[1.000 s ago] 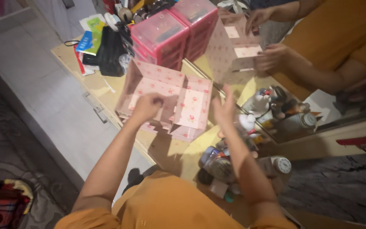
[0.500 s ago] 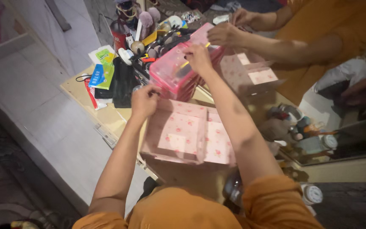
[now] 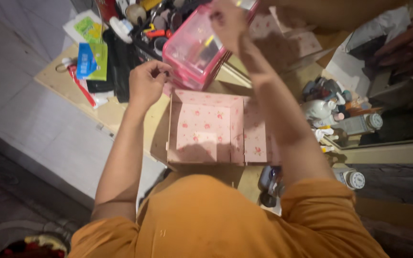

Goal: The person assembles a small pink floral-patterned cardboard box by folding and interlocking its flaps. They then place several cosmetic bottles and tubes into the box and close the lid.

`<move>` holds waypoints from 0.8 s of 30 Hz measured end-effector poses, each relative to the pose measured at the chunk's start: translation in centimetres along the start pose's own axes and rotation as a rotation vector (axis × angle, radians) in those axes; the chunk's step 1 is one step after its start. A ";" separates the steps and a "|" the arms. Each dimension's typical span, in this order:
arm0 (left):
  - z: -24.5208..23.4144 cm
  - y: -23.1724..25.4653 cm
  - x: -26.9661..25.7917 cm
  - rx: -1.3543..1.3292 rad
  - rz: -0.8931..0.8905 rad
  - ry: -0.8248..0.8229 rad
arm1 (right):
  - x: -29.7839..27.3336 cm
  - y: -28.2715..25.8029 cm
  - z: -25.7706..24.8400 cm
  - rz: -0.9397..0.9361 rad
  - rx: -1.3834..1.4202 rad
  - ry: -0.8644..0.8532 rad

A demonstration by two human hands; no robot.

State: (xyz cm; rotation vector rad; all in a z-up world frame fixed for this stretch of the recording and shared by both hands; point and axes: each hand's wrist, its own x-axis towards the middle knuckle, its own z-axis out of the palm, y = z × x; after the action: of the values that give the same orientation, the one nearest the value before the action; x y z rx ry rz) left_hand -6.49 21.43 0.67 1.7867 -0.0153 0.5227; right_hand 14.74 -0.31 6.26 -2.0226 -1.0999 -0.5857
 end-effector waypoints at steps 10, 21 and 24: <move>0.2 1.5 -7.6 -0.548 -0.214 -0.044 | -9.5 -14.9 1.9 0.357 0.572 -0.450; -2.1 -4.3 -21.3 -0.154 -0.071 0.162 | -16.9 -25.4 4.7 -0.004 -0.023 -0.656; -1.6 -6.1 -24.2 0.054 -0.024 0.173 | -17.8 -26.8 5.7 -0.334 -0.072 -0.614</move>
State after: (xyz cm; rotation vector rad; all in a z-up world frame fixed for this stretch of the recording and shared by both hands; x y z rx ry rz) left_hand -27.06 18.43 -13.18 1.7867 0.1416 0.6644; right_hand -17.14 4.54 1.19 -2.1557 -1.8231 -0.1533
